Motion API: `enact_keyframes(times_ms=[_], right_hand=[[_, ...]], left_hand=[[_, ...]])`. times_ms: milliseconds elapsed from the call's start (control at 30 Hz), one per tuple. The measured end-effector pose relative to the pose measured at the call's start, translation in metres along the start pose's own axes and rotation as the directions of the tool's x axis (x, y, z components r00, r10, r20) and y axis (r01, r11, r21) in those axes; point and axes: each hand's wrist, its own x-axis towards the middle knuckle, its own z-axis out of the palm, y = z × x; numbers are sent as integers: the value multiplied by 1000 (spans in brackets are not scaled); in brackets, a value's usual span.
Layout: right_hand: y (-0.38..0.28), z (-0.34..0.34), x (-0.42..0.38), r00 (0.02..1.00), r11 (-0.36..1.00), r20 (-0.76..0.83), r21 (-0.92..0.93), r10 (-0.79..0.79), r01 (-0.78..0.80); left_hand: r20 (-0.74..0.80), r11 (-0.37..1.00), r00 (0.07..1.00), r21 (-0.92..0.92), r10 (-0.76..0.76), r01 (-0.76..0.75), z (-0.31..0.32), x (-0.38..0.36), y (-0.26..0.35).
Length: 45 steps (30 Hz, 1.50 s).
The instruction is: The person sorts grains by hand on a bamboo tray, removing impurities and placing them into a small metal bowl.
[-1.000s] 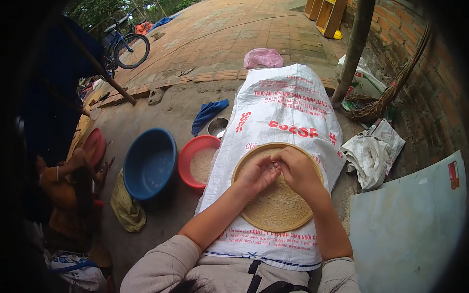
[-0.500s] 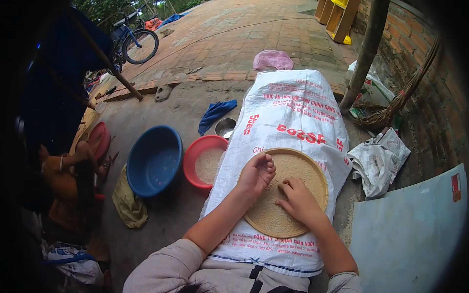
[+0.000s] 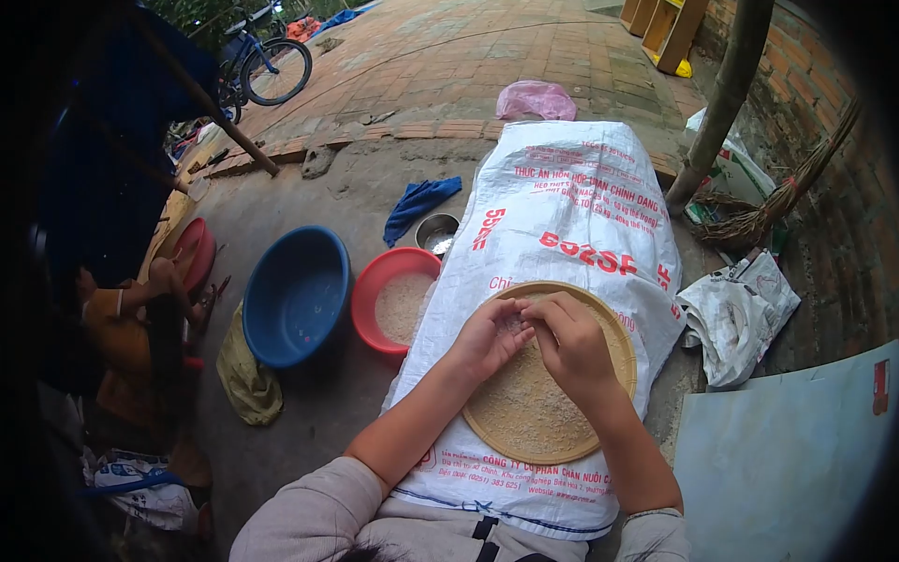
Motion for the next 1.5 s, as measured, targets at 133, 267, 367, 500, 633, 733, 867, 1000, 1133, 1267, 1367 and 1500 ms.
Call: enact_keyframes(times_ms=[133, 267, 367, 500, 633, 733, 867, 1000, 1133, 1267, 1367, 1500], right_hand=[[-1, 8, 9, 979, 988, 144, -41, -142, 149], [12, -2, 2, 992, 997, 127, -74, 8, 1], [26, -9, -14, 974, 972, 201, -230, 103, -56], [43, -2, -37, 936, 976, 328, -209, 125, -58], [47, 2, -45, 921, 981, 343, -115, 185, -154], [55, 5, -48, 914, 984, 367, -94, 173, -149], [60, 5, -41, 914, 989, 385, -121, 127, -87], [56, 1, -18, 939, 982, 319, -168, 132, -80], [35, 1, 15, 994, 1000, 105, -2, 18, -18], [33, 1, 17, 986, 996, 154, -49, -63, 72], [38, -4, 7, 990, 991, 132, -128, 40, -23], [56, -4, -29, 970, 954, 229, -299, 86, -14]], left_hand=[[78, 989, 997, -143, -16, 27, -2, 6, 0], [59, 984, 997, -168, -42, 51, -8, 4, 9], [1, 984, 1000, -180, -5, 5, -11, 6, 18], [-38, 980, 999, -194, 37, -44, -14, 11, 21], [-10, 987, 1000, -160, 29, -31, -12, 10, 21], [5, 990, 1000, -137, 26, -25, -12, 12, 21], [16, 995, 1000, -94, 23, -21, -11, 13, 20], [33, 997, 999, -72, 35, -33, -9, 15, 18], [120, 998, 993, -60, 0, 7, 1, 13, 15], [172, 993, 985, -112, -26, 45, 2, 13, 17], [121, 989, 992, -133, -40, 56, -10, 17, 17], [32, 977, 999, -214, 17, -10, -15, 19, 17]])
